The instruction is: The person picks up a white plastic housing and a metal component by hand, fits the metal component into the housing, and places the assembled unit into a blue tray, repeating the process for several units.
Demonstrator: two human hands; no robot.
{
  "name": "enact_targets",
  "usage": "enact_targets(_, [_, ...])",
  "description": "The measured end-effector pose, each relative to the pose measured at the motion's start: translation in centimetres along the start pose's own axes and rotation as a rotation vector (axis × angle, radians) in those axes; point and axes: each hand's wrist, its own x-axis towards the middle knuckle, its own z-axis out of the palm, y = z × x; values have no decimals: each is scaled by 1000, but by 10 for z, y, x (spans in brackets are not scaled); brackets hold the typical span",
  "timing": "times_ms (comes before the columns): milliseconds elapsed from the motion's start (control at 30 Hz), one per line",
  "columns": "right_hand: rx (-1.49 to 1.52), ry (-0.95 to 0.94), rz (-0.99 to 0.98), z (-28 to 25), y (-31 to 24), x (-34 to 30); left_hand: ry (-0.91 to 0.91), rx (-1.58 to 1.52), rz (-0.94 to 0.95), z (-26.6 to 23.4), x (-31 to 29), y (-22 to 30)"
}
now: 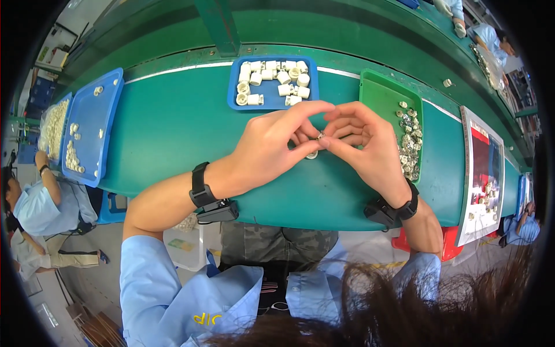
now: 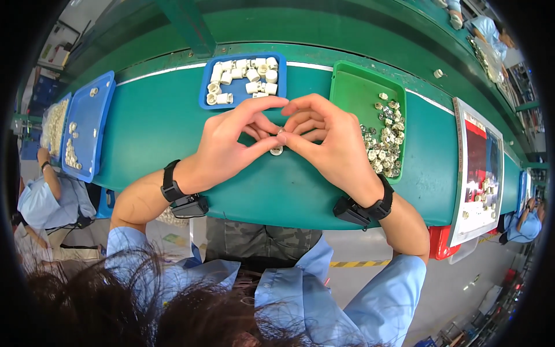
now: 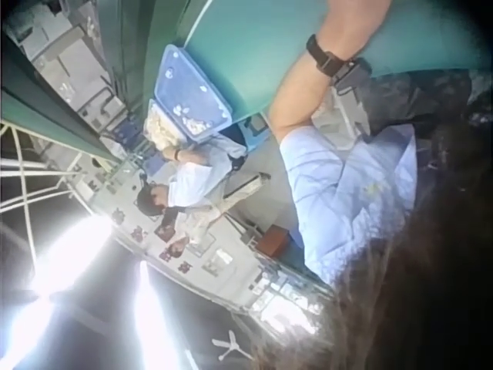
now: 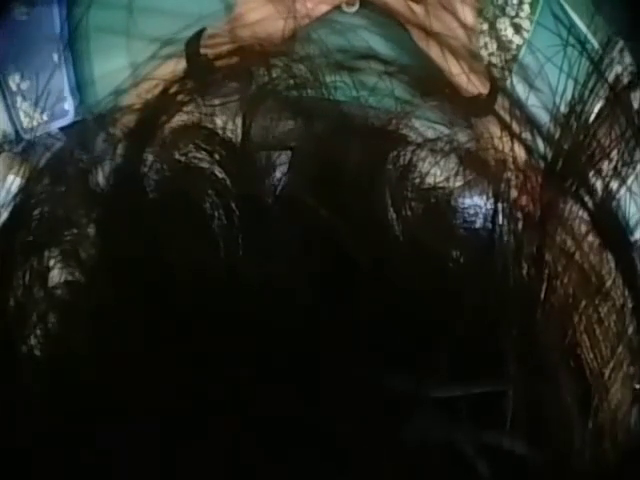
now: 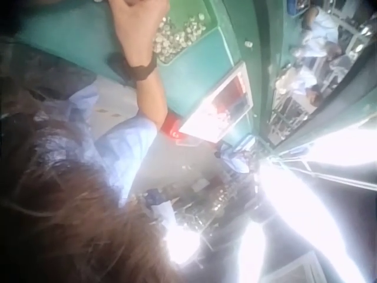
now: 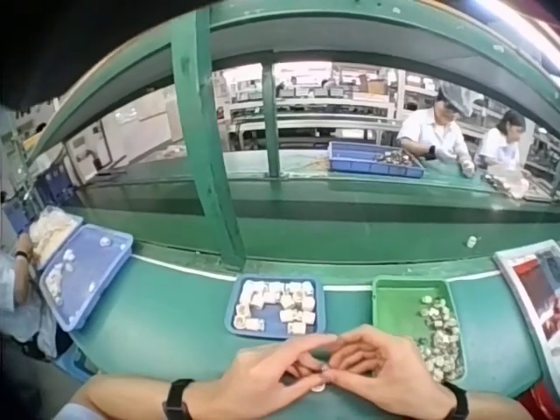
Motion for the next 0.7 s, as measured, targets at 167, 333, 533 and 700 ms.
enact_targets(167, [-12, -5, 18, 2, -5, -3, 9, 21, 54, 0, 0, -5])
enact_targets(333, [-26, 6, -17, 2, -1, 0, 52, 91, 179, -5, 0, -5])
enact_targets(533, [-233, 8, -100, 9, 0, -5, -195, 117, -39, -27, -2, 1])
enact_targets(700, [-430, -99, -268, 14, 1, -7, -197, 113, 69, -12, -14, -21])
